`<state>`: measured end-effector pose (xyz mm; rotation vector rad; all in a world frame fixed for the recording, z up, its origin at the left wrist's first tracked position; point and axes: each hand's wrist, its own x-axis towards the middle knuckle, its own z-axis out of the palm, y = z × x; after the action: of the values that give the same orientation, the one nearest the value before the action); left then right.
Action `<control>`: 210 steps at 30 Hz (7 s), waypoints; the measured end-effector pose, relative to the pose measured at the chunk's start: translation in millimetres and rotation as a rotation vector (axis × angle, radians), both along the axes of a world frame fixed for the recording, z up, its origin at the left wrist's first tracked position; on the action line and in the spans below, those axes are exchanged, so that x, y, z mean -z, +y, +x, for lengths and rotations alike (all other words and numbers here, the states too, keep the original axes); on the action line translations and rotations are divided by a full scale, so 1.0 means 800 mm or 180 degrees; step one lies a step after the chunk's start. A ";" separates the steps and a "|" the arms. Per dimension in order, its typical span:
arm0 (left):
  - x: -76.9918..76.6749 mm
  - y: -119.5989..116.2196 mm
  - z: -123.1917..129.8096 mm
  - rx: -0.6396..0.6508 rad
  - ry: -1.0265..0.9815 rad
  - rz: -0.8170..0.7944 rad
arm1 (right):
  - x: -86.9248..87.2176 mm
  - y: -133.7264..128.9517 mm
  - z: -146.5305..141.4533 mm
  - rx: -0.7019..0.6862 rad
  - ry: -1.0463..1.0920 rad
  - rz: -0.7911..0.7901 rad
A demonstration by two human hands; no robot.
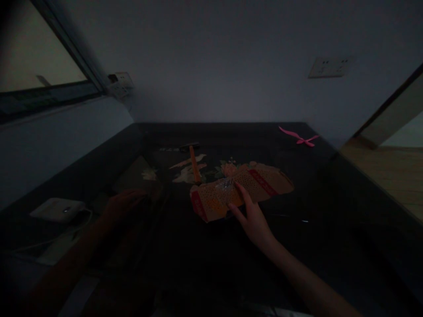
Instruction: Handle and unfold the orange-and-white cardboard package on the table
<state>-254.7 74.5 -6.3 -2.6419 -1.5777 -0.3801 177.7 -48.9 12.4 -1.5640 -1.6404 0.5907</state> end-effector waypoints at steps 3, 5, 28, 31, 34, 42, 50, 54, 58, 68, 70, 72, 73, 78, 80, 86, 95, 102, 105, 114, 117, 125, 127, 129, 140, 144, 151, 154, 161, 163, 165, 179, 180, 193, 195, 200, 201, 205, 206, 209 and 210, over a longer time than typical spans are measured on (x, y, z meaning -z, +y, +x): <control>-0.002 -0.002 0.000 -0.0055 -0.0111 -0.0109 | -0.002 -0.001 -0.001 -0.0009 0.0031 0.0007; -0.005 -0.005 0.001 -0.0071 -0.0149 -0.0191 | -0.003 -0.001 0.000 -0.0025 0.0026 -0.0002; -0.090 -0.031 0.160 0.0574 -0.1533 0.0340 | -0.001 0.000 0.000 -0.0029 0.0017 -0.0013; -0.107 -0.036 0.234 0.1339 -0.1756 0.0012 | 0.000 0.000 -0.001 -0.0053 0.0051 0.0089; -0.108 -0.030 0.293 0.1598 -0.1498 -0.0519 | 0.000 0.001 -0.002 -0.0081 0.0080 0.0133; -0.099 -0.019 0.340 0.1398 -0.0915 -0.0479 | 0.002 -0.001 -0.003 -0.0044 0.0040 -0.0045; -0.096 -0.028 0.340 0.1468 -0.0837 -0.0290 | 0.003 0.000 -0.002 -0.0015 0.0009 0.0014; -0.096 -0.027 0.340 0.1494 -0.0743 -0.0273 | 0.000 -0.001 -0.004 0.0008 0.0032 0.0062; -0.097 -0.026 0.340 0.1502 -0.0749 -0.0311 | 0.000 -0.002 -0.005 0.0020 0.0012 0.0058; -0.100 -0.029 0.342 0.1620 -0.0987 -0.0269 | -0.003 -0.002 -0.005 0.0026 0.0007 0.0017; -0.101 -0.030 0.343 0.1617 -0.1150 -0.0249 | -0.003 -0.002 -0.005 0.0054 0.0015 0.0000; -0.103 -0.032 0.343 0.1638 -0.1398 -0.0222 | -0.002 -0.001 -0.004 0.0041 0.0024 0.0025; -0.105 -0.032 0.342 0.1657 -0.1526 -0.0190 | -0.001 -0.001 -0.003 0.0020 0.0028 0.0037; -0.117 -0.028 0.297 0.1419 -0.1967 0.0164 | -0.003 -0.001 -0.002 -0.0023 0.0025 -0.0035; -0.117 -0.021 0.258 0.1043 -0.1908 0.0333 | -0.005 -0.002 -0.002 -0.0009 0.0018 -0.0084; -0.072 0.003 0.100 -0.0171 -0.0972 0.0530 | -0.004 -0.001 -0.001 -0.0005 0.0015 -0.0049; -0.013 0.002 -0.023 0.0343 0.0306 0.0314 | -0.002 0.001 0.000 0.0058 -0.0129 -0.0010; 0.011 0.015 -0.038 0.0801 0.0465 0.0534 | 0.001 0.002 0.002 -0.0005 -0.0119 -0.0063; 0.017 0.014 -0.043 0.0754 0.0362 0.0409 | 0.002 0.002 0.004 0.0004 -0.0122 -0.0071; 0.017 0.005 -0.043 0.0455 -0.0105 -0.0072 | -0.001 0.002 0.003 -0.0008 -0.0095 -0.0103; 0.019 0.000 -0.044 0.0332 -0.0285 -0.0190 | -0.001 0.002 0.002 0.0003 -0.0102 -0.0108; 0.009 -0.009 -0.028 -0.0146 -0.0737 0.0026 | -0.001 0.000 0.002 0.0018 -0.0088 -0.0019; -0.006 -0.010 -0.004 -0.0203 -0.0949 0.0250 | -0.001 0.001 0.002 -0.0022 -0.0060 -0.0033; -0.027 -0.012 0.034 -0.0201 -0.1170 0.0486 | -0.002 0.001 0.001 -0.0046 -0.0027 -0.0046; -0.110 -0.019 0.319 0.1824 -0.1237 -0.0500 | 0.002 0.003 0.000 -0.0042 0.0007 0.0132; -0.102 -0.005 0.358 0.1696 -0.0910 -0.0585 | 0.003 0.001 0.000 -0.0014 0.0017 0.0092; -0.089 -0.007 0.355 0.1711 -0.1351 -0.0491 | -0.002 0.000 -0.002 0.0030 -0.0069 -0.0076; -0.086 -0.008 0.351 0.1690 -0.1715 -0.0510 | -0.004 0.001 -0.002 0.0033 -0.0071 -0.0081; -0.097 -0.017 0.355 0.1586 -0.2539 -0.0780 | -0.007 0.001 -0.002 0.0056 -0.0091 -0.0065; -0.104 -0.021 0.353 0.1499 -0.2846 -0.0835 | -0.006 0.002 -0.001 0.0022 -0.0074 -0.0056; -0.112 -0.021 0.341 0.1359 -0.3037 -0.0840 | -0.005 0.002 0.000 -0.0011 -0.0067 -0.0076; -0.047 0.050 0.017 -0.1191 -0.1237 -0.0927 | -0.007 -0.005 -0.009 -0.0355 0.0182 -0.0071; -0.041 0.050 0.007 -0.1218 -0.1197 -0.0988 | -0.008 -0.007 -0.013 -0.0450 0.0199 -0.0110; -0.013 0.052 -0.004 -0.1034 -0.1022 -0.1334 | -0.015 0.034 -0.087 -0.1184 0.0353 -0.0242; -0.011 0.051 -0.005 -0.1057 -0.0989 -0.1319 | -0.014 0.050 -0.103 -0.1217 0.0362 -0.0203; -0.004 0.051 -0.008 -0.1063 -0.1002 -0.1285 | -0.008 0.096 -0.136 -0.1206 0.0361 -0.0102; -0.002 0.051 -0.008 -0.1053 -0.1017 -0.1304 | -0.007 0.106 -0.141 -0.1203 0.0357 -0.0076; 0.002 0.051 -0.009 -0.1030 -0.1008 -0.1269 | -0.006 0.147 -0.158 -0.1118 0.0344 0.0042; 0.002 0.051 -0.009 -0.1012 -0.1002 -0.1259 | -0.005 0.156 -0.162 -0.1082 0.0339 0.0060; 0.004 0.050 -0.008 -0.0907 -0.0984 -0.1226 | -0.003 0.183 -0.174 -0.0963 0.0310 0.0112; 0.005 0.050 -0.008 -0.0895 -0.0968 -0.1191 | -0.002 0.191 -0.178 -0.0919 0.0299 0.0126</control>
<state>-261.0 114.8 -10.5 -2.6479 -2.2843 -0.5370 35.3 103.7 14.4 -1.2601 -1.8078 0.7653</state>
